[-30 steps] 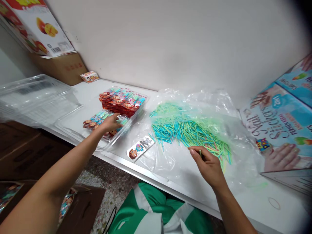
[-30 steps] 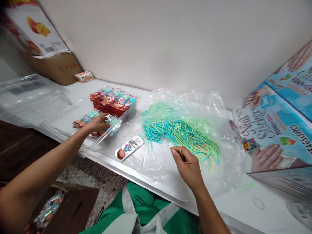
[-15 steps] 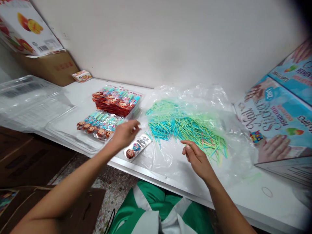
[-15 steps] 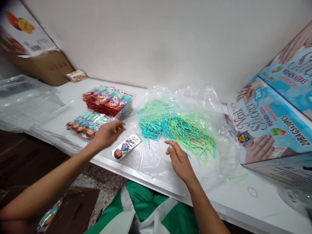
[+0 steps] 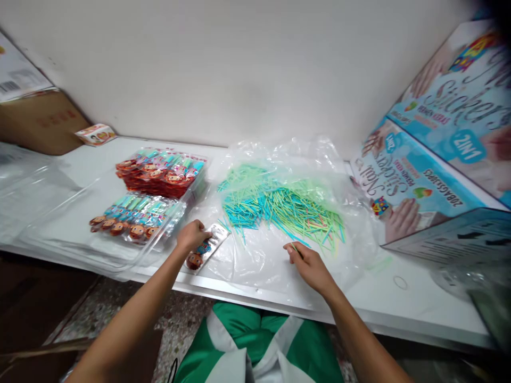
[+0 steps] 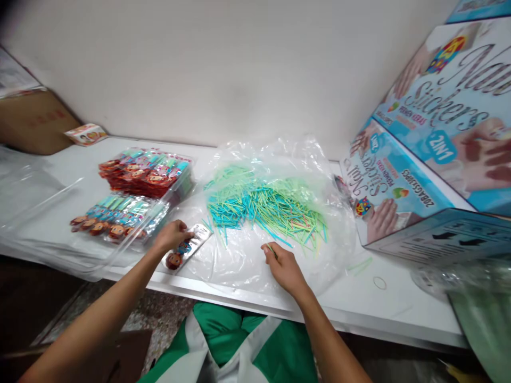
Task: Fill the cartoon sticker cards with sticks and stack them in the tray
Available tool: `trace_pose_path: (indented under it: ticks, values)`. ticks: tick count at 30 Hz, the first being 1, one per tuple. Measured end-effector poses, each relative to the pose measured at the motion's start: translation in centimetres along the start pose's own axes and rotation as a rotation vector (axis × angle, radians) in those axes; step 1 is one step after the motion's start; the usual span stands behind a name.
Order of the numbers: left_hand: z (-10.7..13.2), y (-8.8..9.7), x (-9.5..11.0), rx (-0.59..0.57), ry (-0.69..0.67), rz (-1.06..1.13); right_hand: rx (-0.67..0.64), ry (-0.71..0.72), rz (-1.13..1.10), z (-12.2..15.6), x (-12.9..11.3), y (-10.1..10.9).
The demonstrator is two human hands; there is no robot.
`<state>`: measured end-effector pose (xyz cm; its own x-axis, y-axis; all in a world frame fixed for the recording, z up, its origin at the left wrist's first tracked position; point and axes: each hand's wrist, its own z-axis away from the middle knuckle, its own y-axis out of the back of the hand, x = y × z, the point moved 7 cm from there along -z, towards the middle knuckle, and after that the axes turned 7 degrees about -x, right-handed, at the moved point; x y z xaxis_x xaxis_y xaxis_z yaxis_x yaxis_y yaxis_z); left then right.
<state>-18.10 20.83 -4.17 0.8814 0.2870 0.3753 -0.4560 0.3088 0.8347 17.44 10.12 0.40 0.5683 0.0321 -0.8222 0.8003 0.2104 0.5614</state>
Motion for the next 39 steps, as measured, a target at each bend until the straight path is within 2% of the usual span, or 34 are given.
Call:
trace_pose_path:
  ticks: [5,9,11,13,14,16,19,21,23,26,30,32,35,37,39]
  values:
    - [0.5,0.4,0.5,0.041,-0.045,-0.067,0.003,-0.022,0.024,0.3,1.6,0.1]
    - [2.3,1.9,1.3,0.201,-0.097,-0.088,0.001,-0.036,0.079,0.5,2.6,0.8]
    - [3.2,2.8,1.8,0.273,-0.139,0.029,-0.009,-0.036,0.114,0.4,2.8,0.9]
    - [3.9,3.2,2.2,0.288,-0.185,0.259,-0.022,-0.030,0.151,0.1,2.8,0.7]
    - [4.1,3.2,2.5,0.261,-0.205,0.405,-0.032,-0.025,0.170,-0.1,2.7,0.6]
    - [4.5,2.5,3.1,0.136,-0.214,0.710,-0.053,-0.011,0.206,-0.5,2.4,0.1]
    - [5.5,0.2,4.7,-0.112,-0.184,1.079,-0.078,0.009,0.263,-1.3,2.1,-0.6]
    - [6.2,-1.9,5.9,-0.258,-0.167,1.215,-0.091,0.014,0.298,-1.7,2.2,-1.0]
    - [6.8,-4.0,7.0,-0.354,-0.150,1.268,-0.099,0.001,0.330,-2.0,2.4,-1.1]
    - [7.4,-7.1,8.6,-0.398,-0.125,1.311,-0.112,-0.033,0.296,-2.0,2.4,-1.1]
    - [8.6,-10.4,11.4,-0.482,-0.131,1.355,-0.103,-0.006,-0.020,-2.1,0.6,-1.3]
    - [9.4,-11.3,12.9,-0.535,-0.169,1.351,-0.078,0.035,-0.120,-2.2,-0.5,-1.6]
    - [10.4,-11.8,14.4,-0.653,-0.249,1.357,-0.056,0.064,-0.153,-2.3,-1.5,-2.2]
    - [10.8,-12.1,14.9,-0.745,-0.282,1.337,-0.091,0.084,-0.169,-2.3,-1.7,-2.7]
    - [10.7,-12.5,14.7,-0.784,-0.276,1.298,-0.129,0.100,-0.165,-2.3,-1.5,-2.8]
